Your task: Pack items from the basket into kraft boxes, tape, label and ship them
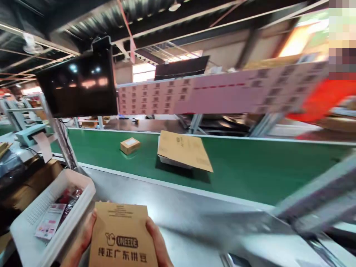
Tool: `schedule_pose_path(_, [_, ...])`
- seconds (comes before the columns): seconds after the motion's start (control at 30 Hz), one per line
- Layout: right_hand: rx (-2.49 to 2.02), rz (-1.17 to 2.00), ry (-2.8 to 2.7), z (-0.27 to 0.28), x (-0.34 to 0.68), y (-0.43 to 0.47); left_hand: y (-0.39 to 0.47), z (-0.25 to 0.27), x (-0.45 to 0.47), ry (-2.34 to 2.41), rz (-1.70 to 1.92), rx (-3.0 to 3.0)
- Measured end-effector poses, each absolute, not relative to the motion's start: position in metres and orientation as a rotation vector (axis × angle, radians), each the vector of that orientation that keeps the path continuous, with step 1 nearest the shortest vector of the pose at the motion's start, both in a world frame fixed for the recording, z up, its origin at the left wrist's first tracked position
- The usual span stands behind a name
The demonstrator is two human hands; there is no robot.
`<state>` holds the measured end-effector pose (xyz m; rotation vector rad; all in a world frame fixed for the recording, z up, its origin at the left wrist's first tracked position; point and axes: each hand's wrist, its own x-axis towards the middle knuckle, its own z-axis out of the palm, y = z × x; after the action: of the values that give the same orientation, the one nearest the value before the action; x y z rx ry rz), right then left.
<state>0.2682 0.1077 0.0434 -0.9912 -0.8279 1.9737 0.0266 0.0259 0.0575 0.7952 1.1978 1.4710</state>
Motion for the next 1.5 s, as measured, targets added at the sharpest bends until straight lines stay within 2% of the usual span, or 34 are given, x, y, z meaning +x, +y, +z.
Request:
schedule_pose_path(0.1, [-1.067,2.019,-0.87,0.047,0.279,0.107,0.033,0.059,0.035,1.169,1.331,0.832])
schedule_pose_path(0.27, [-1.128,1.589,-0.918,0.053,0.307,0.106,0.054,0.08,0.057,1.388,1.469,0.732])
schedule_pose_path(0.47, [-1.154,1.516,-1.074,0.064,0.331,0.089,0.034,0.105,0.071,1.458,1.571,1.234])
schedule_pose_path(0.57, [-1.137,1.376,-1.183,0.07,0.334,0.088,0.026,0.107,0.064,1.352,1.457,1.37])
schedule_pose_path(0.7, [-0.953,1.091,-1.479,0.048,0.331,0.1,0.043,0.074,0.039,1.352,1.197,1.503])
schedule_pose_path(0.83, [-0.694,0.578,-1.84,-0.011,0.326,0.1,0.054,0.0,0.02,1.176,1.296,1.972])
schedule_pose_path(0.97, [-0.639,0.274,-2.116,-0.065,0.323,0.073,0.025,-0.07,0.012,1.287,1.204,2.144])
schedule_pose_path(1.07, [-0.727,0.2,-2.19,-0.081,0.322,0.044,-0.001,-0.089,0.008,1.383,1.125,2.177])
schedule_pose_path(1.23, [-0.826,0.22,-2.158,-0.081,0.323,0.011,-0.025,-0.082,0.004,1.363,1.141,2.299])
schedule_pose_path(1.5, [-0.904,0.239,-2.019,-0.094,0.319,0.008,-0.031,-0.084,0.024,1.438,1.141,2.274])
